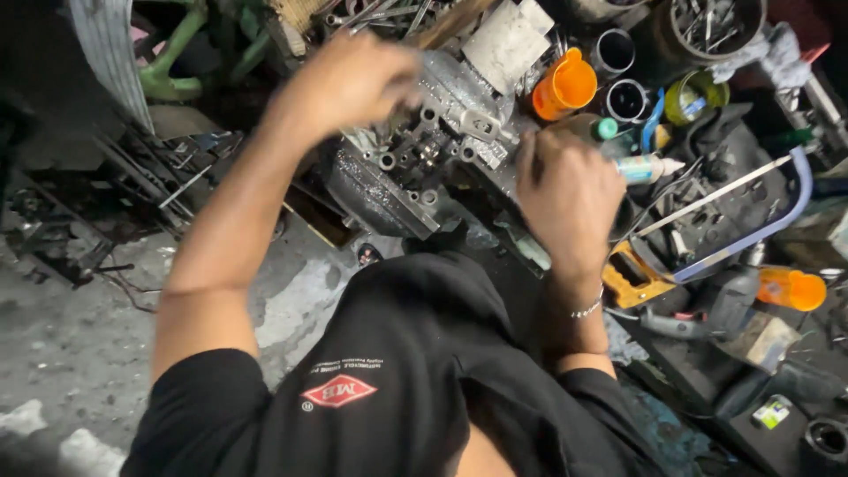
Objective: The person assembles a metal component using a T-handle wrench and a socket. They tighten bolts on a metal part clamped in a vise, then remove the part and place it on the workbench.
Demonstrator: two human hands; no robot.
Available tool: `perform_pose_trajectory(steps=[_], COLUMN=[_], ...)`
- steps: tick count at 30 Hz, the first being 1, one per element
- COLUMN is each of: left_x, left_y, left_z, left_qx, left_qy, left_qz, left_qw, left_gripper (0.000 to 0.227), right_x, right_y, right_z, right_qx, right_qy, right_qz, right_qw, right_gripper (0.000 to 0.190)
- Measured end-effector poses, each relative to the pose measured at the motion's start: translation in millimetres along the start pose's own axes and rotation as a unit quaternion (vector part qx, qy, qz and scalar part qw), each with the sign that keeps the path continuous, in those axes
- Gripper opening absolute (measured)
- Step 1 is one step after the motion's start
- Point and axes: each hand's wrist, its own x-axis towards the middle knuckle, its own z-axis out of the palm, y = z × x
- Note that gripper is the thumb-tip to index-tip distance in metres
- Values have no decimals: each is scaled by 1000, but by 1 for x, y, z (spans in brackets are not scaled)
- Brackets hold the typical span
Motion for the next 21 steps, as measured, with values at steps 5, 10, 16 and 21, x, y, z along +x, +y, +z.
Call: perform_pose_trajectory(steps=[5, 10, 16, 21], left_x=[117, 97, -22, -21], left_y=[-9, 1, 39, 17], left_z=[65, 55, 9, 16], left_qx=[-224, -209, -136, -113], left_qy=[42, 6, -299, -140], left_qz=[205, 199, -93, -114], left_qw=[952, 958, 940, 977], left_gripper=[14, 17, 35, 21], right_x=[-3, 14, 48, 14], right_y=[-63, -32, 18, 12], right_z=[25, 28, 30, 19], right_qx=[51, 182, 126, 48], right_qy=[-107, -59, 88, -7], right_qz=[8, -70, -88, 27], right_qw=[993, 979, 984, 998], right_gripper=[38, 22, 16, 27])
